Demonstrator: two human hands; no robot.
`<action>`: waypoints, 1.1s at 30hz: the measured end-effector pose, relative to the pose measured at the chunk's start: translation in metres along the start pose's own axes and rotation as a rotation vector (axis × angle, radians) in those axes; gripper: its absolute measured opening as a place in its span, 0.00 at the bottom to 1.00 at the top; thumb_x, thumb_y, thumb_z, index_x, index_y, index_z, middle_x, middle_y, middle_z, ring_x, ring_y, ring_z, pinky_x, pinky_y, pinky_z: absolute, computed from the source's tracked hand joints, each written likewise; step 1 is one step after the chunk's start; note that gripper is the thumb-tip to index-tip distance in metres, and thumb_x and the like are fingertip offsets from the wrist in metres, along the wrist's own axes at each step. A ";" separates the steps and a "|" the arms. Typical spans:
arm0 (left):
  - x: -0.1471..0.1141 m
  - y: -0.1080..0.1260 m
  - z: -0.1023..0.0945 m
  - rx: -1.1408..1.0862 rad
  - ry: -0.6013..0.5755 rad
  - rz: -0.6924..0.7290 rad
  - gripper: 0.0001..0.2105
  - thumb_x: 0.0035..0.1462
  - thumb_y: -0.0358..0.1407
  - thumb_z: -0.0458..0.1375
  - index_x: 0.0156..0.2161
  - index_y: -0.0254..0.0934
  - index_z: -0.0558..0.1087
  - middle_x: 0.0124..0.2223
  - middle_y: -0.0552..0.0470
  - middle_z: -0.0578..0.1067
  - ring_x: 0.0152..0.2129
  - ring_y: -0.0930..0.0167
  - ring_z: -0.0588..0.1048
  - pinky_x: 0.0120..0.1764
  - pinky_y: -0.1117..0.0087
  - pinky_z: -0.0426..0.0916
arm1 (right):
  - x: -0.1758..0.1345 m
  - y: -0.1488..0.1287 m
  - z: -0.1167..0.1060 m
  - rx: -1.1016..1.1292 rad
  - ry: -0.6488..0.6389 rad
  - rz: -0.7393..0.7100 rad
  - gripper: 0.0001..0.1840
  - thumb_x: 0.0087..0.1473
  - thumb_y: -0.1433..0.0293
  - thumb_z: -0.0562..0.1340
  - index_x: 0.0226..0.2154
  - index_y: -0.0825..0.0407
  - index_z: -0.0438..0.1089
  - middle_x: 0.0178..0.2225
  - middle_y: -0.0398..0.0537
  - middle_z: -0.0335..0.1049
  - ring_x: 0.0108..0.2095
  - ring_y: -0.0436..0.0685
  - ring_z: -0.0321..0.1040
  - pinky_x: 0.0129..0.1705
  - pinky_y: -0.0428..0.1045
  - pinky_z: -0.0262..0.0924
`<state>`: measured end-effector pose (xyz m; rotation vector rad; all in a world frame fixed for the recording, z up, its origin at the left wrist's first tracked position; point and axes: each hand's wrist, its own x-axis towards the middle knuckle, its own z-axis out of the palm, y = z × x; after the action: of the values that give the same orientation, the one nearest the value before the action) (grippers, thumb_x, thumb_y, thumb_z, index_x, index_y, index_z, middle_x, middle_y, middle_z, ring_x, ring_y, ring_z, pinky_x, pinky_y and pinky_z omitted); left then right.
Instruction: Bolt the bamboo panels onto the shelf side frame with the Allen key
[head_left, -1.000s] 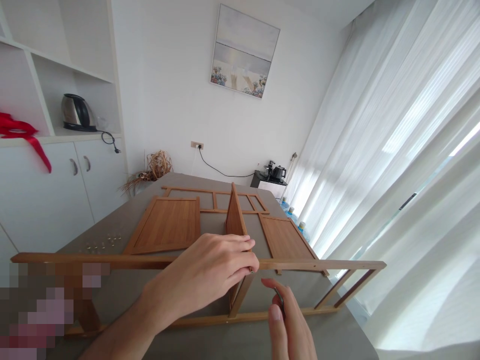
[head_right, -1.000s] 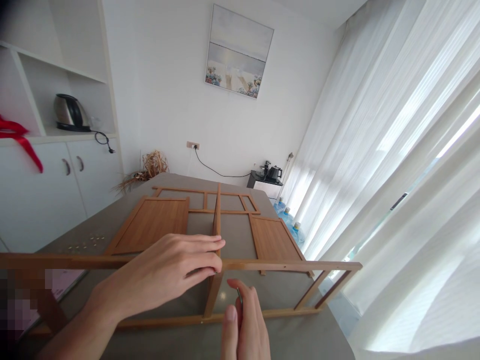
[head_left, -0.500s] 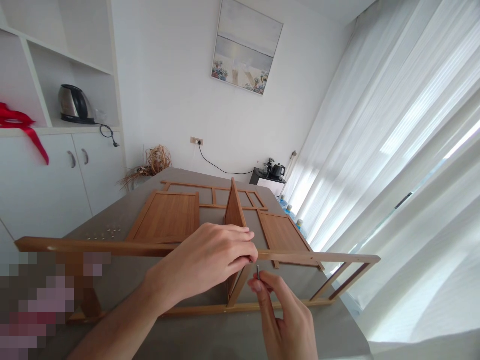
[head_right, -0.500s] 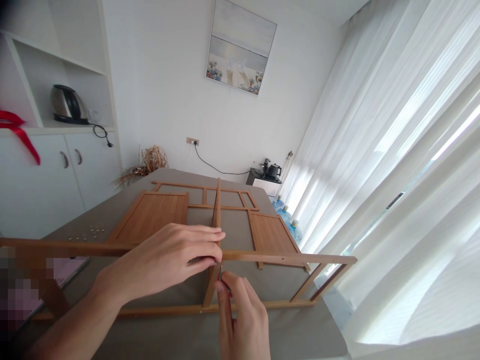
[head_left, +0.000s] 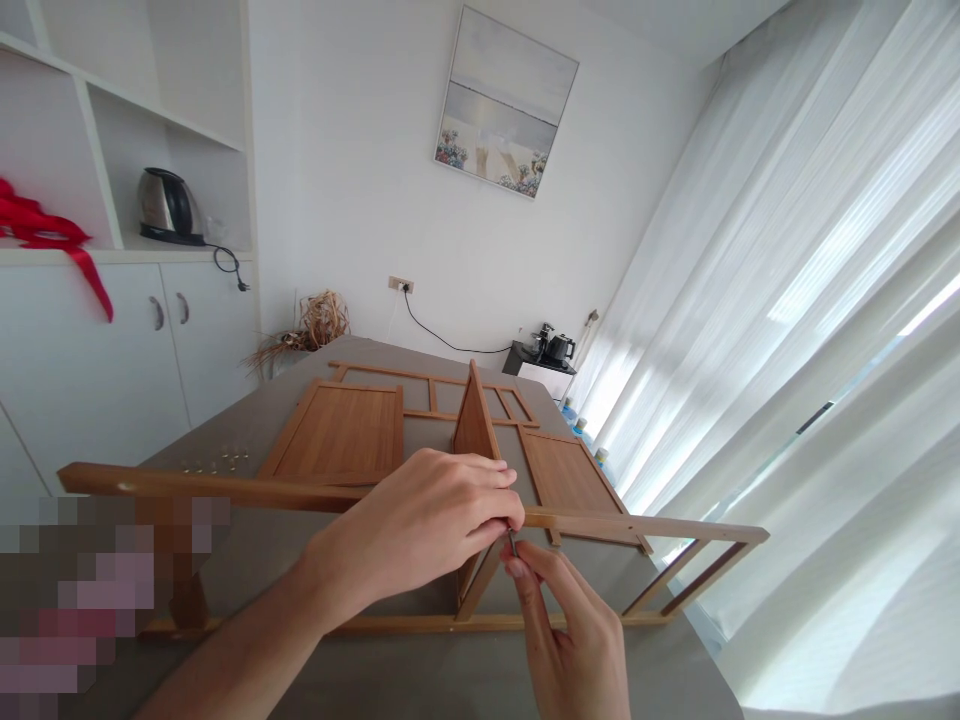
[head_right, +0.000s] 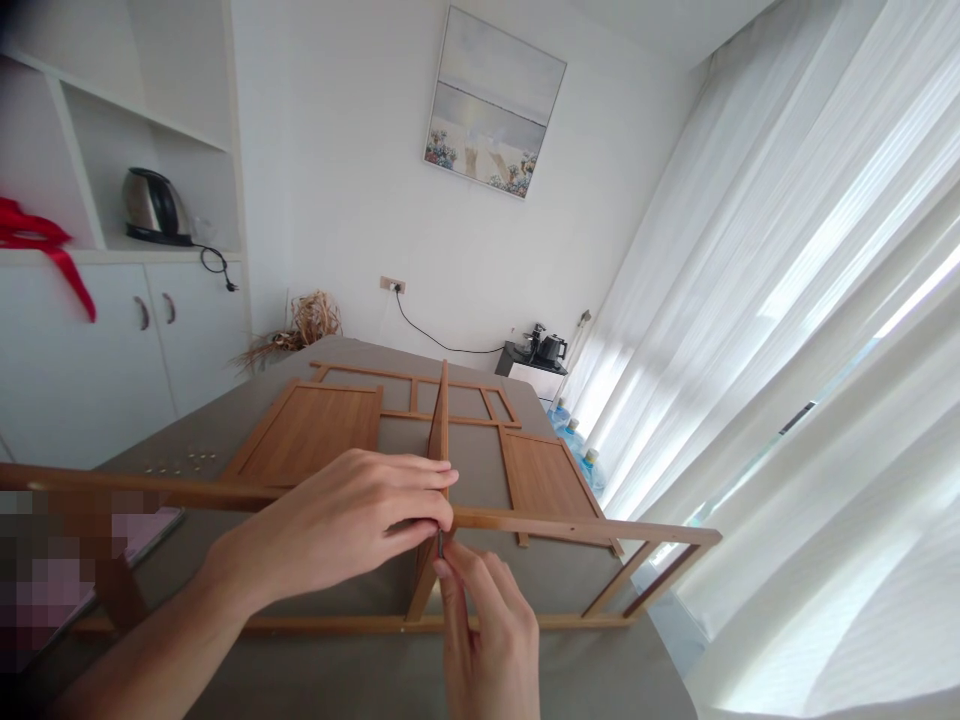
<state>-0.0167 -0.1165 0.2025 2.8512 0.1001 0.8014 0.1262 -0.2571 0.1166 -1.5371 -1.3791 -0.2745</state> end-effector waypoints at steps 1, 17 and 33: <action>0.000 0.000 0.000 0.006 0.000 0.000 0.08 0.68 0.32 0.55 0.38 0.42 0.77 0.49 0.58 0.81 0.56 0.71 0.74 0.57 0.71 0.68 | 0.000 0.000 -0.001 -0.009 0.006 -0.008 0.11 0.66 0.64 0.58 0.40 0.47 0.77 0.34 0.47 0.77 0.34 0.51 0.75 0.37 0.41 0.68; 0.001 0.000 0.001 0.016 0.020 0.012 0.08 0.67 0.33 0.56 0.38 0.43 0.78 0.49 0.58 0.81 0.52 0.69 0.77 0.52 0.71 0.70 | 0.008 0.003 -0.012 -0.173 -0.020 -0.197 0.10 0.65 0.71 0.59 0.45 0.47 0.75 0.38 0.49 0.76 0.35 0.52 0.74 0.37 0.44 0.69; 0.000 0.001 -0.001 -0.027 -0.007 -0.018 0.06 0.67 0.31 0.56 0.40 0.43 0.75 0.48 0.58 0.80 0.47 0.70 0.79 0.48 0.73 0.68 | 0.004 -0.013 -0.002 0.189 -0.100 0.291 0.18 0.63 0.55 0.60 0.39 0.50 0.79 0.32 0.48 0.77 0.32 0.52 0.74 0.18 0.38 0.57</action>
<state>-0.0172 -0.1177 0.2037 2.8238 0.1126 0.7833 0.1170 -0.2580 0.1272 -1.5838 -1.1998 0.1104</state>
